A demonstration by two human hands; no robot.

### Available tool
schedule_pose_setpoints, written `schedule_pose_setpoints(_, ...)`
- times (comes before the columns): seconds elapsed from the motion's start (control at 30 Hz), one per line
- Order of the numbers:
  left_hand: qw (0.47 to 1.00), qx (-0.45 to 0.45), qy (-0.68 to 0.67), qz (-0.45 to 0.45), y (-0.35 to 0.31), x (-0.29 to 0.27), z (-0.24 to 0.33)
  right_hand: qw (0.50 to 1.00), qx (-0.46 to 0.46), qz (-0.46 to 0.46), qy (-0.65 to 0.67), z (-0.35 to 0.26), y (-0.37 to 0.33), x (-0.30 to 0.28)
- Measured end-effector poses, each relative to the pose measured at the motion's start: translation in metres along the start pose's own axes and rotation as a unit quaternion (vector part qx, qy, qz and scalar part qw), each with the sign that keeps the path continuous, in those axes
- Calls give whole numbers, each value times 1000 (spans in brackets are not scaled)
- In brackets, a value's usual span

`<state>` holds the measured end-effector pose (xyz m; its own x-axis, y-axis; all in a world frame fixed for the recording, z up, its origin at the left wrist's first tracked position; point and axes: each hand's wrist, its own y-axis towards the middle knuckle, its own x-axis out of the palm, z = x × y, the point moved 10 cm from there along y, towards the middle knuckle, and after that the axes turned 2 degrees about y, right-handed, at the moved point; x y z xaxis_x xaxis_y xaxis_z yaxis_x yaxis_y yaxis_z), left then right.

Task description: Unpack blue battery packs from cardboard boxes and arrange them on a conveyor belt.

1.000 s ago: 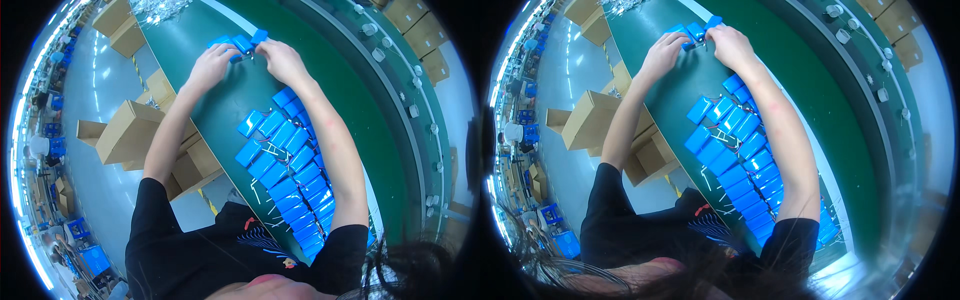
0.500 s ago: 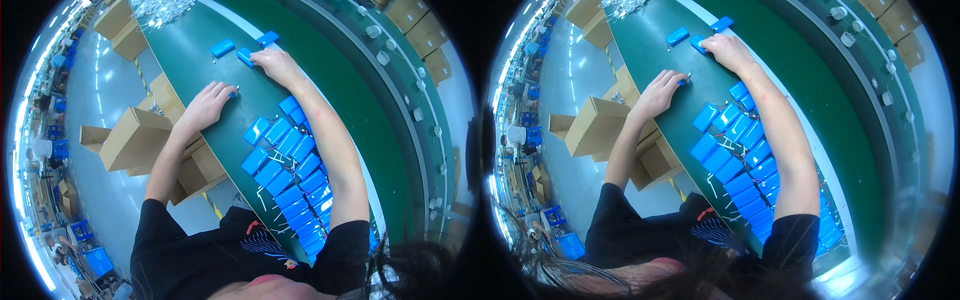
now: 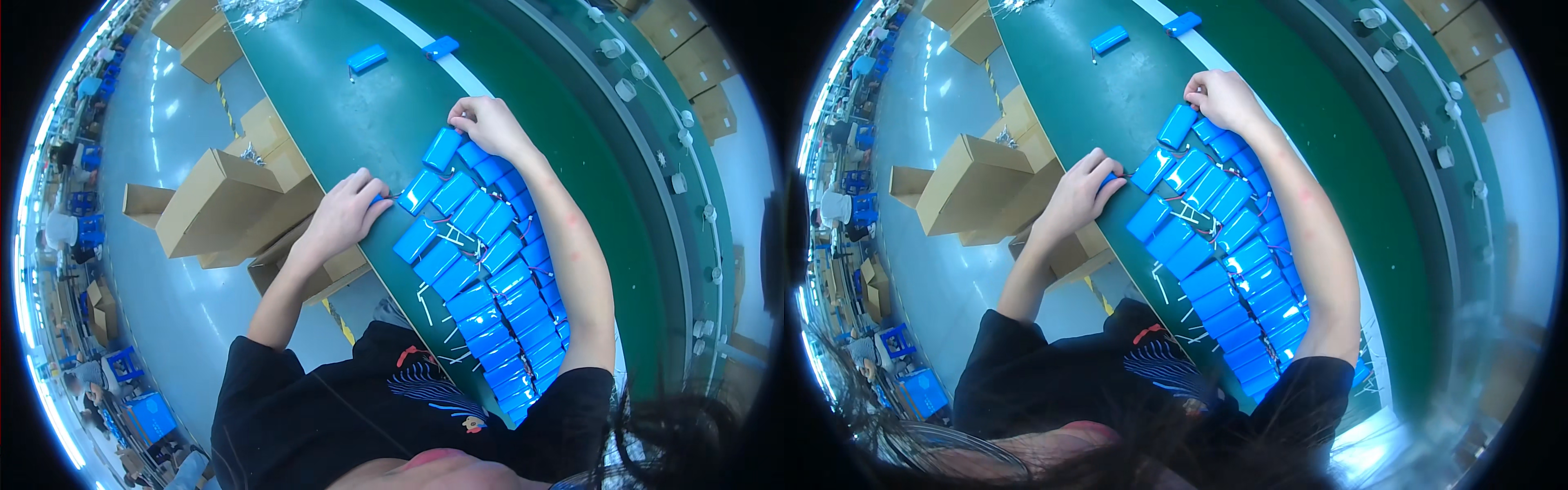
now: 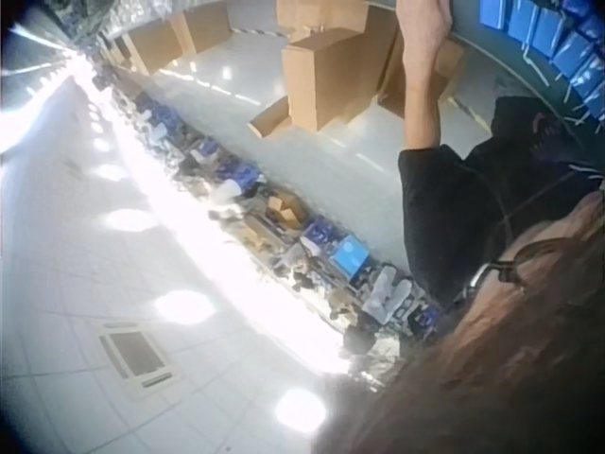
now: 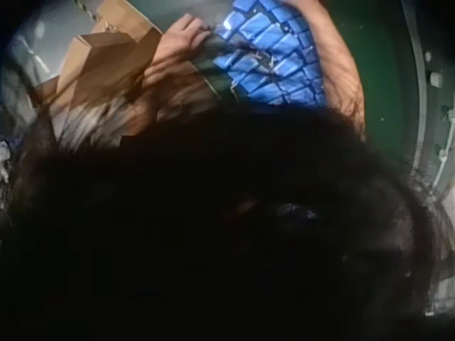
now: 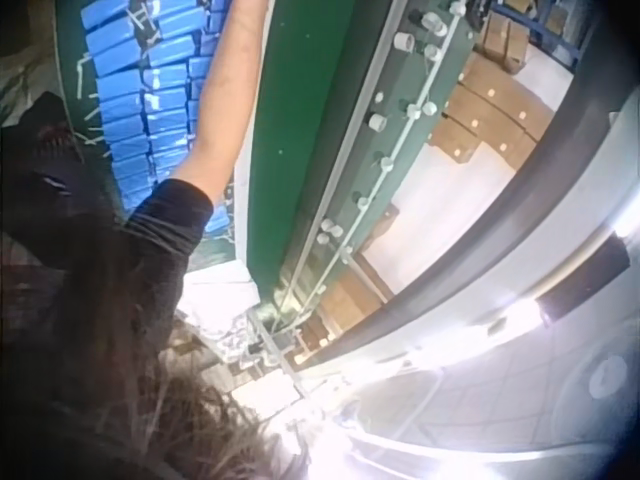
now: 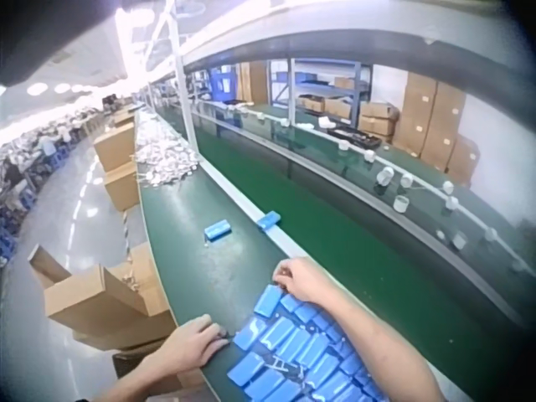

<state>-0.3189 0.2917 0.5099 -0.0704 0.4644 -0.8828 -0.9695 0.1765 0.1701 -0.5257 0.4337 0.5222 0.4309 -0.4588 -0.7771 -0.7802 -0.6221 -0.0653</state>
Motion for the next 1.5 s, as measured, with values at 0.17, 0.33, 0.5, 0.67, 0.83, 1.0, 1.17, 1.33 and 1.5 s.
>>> schedule_pose_setpoints(0.17,990,-26,-138,-8,1,8,3,988,-40,81,-126,9,-7,-16)
schedule_pose_setpoints(0.33,970,-46,-230,-56,1,25,15,986,-22,78,-143,19,-3,-24)
schedule_pose_setpoints(0.5,986,-78,-144,36,2,36,36,991,-23,104,-86,16,20,-36)
schedule_pose_setpoints(0.67,994,-58,-23,91,-11,26,24,959,-107,214,-149,13,65,-38)
schedule_pose_setpoints(0.83,991,-40,-32,121,2,25,43,927,-154,269,-213,-11,102,-22)
schedule_pose_setpoints(1.0,981,20,-119,150,35,0,30,896,-195,233,-325,-27,107,-8)
schedule_pose_setpoints(1.17,947,-59,13,316,93,-88,-92,892,-238,266,-279,-49,82,-19)
schedule_pose_setpoints(1.33,945,-124,153,262,148,-69,-172,979,-60,153,117,-30,61,-25)
schedule_pose_setpoints(1.5,954,-128,140,230,150,-60,-176,996,-9,64,65,-2,46,-7)
